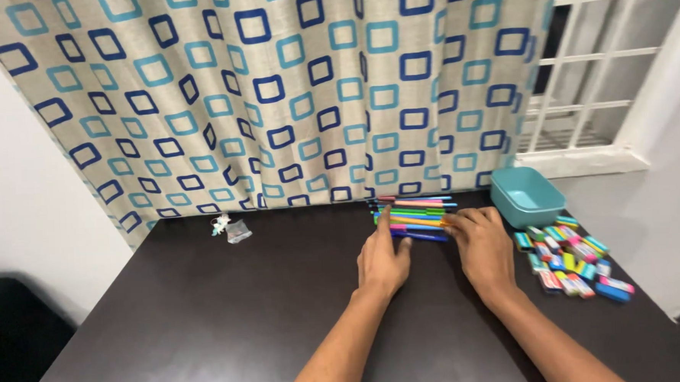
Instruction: The person repeatedly takes small colorful erasers and pens from a drawer and places them on the desk. They arrange the erasers into a neat pile and line up the pens in rows. The person continues this process throughout the clip, moving items from the drawer to the desk surface.
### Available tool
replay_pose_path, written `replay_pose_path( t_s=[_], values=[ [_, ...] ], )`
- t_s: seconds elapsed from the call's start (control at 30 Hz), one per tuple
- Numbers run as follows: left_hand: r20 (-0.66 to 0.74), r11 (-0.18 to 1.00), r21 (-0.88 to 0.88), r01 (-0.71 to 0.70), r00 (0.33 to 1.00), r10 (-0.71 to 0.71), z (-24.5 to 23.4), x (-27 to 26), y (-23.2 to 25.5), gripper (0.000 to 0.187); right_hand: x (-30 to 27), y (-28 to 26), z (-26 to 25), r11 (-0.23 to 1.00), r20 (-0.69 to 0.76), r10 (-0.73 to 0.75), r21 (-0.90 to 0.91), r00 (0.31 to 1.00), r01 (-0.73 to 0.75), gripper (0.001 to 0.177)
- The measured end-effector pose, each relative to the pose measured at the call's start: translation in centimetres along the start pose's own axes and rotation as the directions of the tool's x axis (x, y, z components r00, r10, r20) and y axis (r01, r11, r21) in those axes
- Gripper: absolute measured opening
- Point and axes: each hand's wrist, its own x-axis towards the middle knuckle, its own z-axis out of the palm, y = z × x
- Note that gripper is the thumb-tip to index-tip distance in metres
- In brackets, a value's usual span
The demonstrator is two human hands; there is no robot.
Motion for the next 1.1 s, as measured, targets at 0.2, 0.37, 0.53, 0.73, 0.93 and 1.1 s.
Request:
replay_pose_path(
  t_s=[0.2,0.37,0.53,0.73,0.93,1.1],
  values=[
    [-0.114,0.984,-0.089,0.157,0.979,-0.167,0.1,2.6,-0.6,0.119,2.0,0.8,2.2,0.981,-0.009,-0.158,-0.117,0.987,0.156,0.02],
    [-0.121,0.976,-0.095,0.196,0.971,-0.207,0.4,3.1,-1.0,0.101,3.1,1.9,4.1,0.965,0.027,-0.159,-0.207,0.987,0.161,0.022],
    [-0.096,0.973,-0.107,0.205,0.972,-0.215,0.2,2.8,-0.6,0.091,3.2,2.5,4.7,0.963,-0.038,-0.208,-0.183,0.977,0.198,0.034],
    [-0.213,0.963,-0.257,0.076,0.968,-0.134,0.8,2.9,-1.8,0.08,2.4,1.9,3.4,0.965,-0.083,-0.222,-0.163,0.971,0.206,0.027],
    [-0.175,0.807,-0.587,-0.065,0.983,-0.048,2.3,2.1,-3.7,0.037,0.5,0.0,0.9,0.953,-0.07,-0.294,-0.094,0.953,0.287,0.021],
    [-0.007,0.694,-0.719,0.04,0.998,-0.065,2.3,-2.0,-1.9,0.022,-2.5,-1.7,-1.3,0.933,-0.041,-0.357,0.036,0.933,0.359,0.018]
  ],
)
